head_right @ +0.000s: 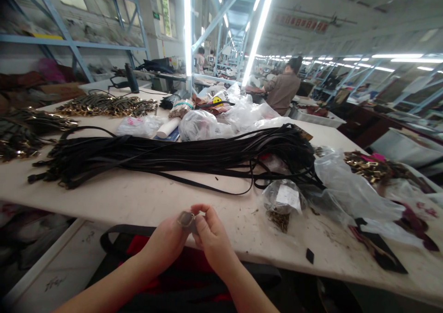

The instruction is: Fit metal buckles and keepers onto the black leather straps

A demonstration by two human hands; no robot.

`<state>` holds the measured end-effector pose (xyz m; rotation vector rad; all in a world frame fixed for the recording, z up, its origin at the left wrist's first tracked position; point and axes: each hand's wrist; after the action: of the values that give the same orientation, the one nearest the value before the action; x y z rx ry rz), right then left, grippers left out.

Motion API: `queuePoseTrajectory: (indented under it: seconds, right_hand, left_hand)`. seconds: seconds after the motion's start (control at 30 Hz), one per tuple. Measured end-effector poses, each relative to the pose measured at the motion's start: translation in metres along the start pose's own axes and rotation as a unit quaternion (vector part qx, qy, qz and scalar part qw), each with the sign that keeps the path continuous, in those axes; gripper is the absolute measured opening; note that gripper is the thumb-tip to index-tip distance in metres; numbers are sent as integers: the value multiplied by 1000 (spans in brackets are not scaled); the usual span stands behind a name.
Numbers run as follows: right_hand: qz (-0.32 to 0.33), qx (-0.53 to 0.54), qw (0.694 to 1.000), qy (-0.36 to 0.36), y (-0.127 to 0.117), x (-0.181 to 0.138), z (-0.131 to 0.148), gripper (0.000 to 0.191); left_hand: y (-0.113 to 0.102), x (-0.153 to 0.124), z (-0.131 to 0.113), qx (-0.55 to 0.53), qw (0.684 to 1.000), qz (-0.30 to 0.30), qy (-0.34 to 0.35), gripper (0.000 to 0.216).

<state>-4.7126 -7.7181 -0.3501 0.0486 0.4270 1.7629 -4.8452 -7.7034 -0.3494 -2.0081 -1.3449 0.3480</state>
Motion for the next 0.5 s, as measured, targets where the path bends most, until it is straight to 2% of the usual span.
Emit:
queuePoseTrajectory:
  seconds: [0.2,0.37,0.5]
  right_hand:
    - [-58,38,998,0,6,2,3,42]
    - [-40,63,997,2,14,-1,5,40]
    - [-58,38,998,-15,11,3,5,43]
  left_hand:
    - [6,-1,7,8,999,-35,34,23]
    - [7,-2,7,-9,999,-35,31,25]
    - [13,0,13,21,999,-29,33,24]
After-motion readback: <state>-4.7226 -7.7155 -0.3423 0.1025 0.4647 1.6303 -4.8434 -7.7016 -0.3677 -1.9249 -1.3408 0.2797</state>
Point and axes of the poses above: each hand's wrist, its own x-axis towards the middle knuckle, its own y-axis out of the palm, z = x × y, and after that the axes turned 3 degrees about y, right-handed
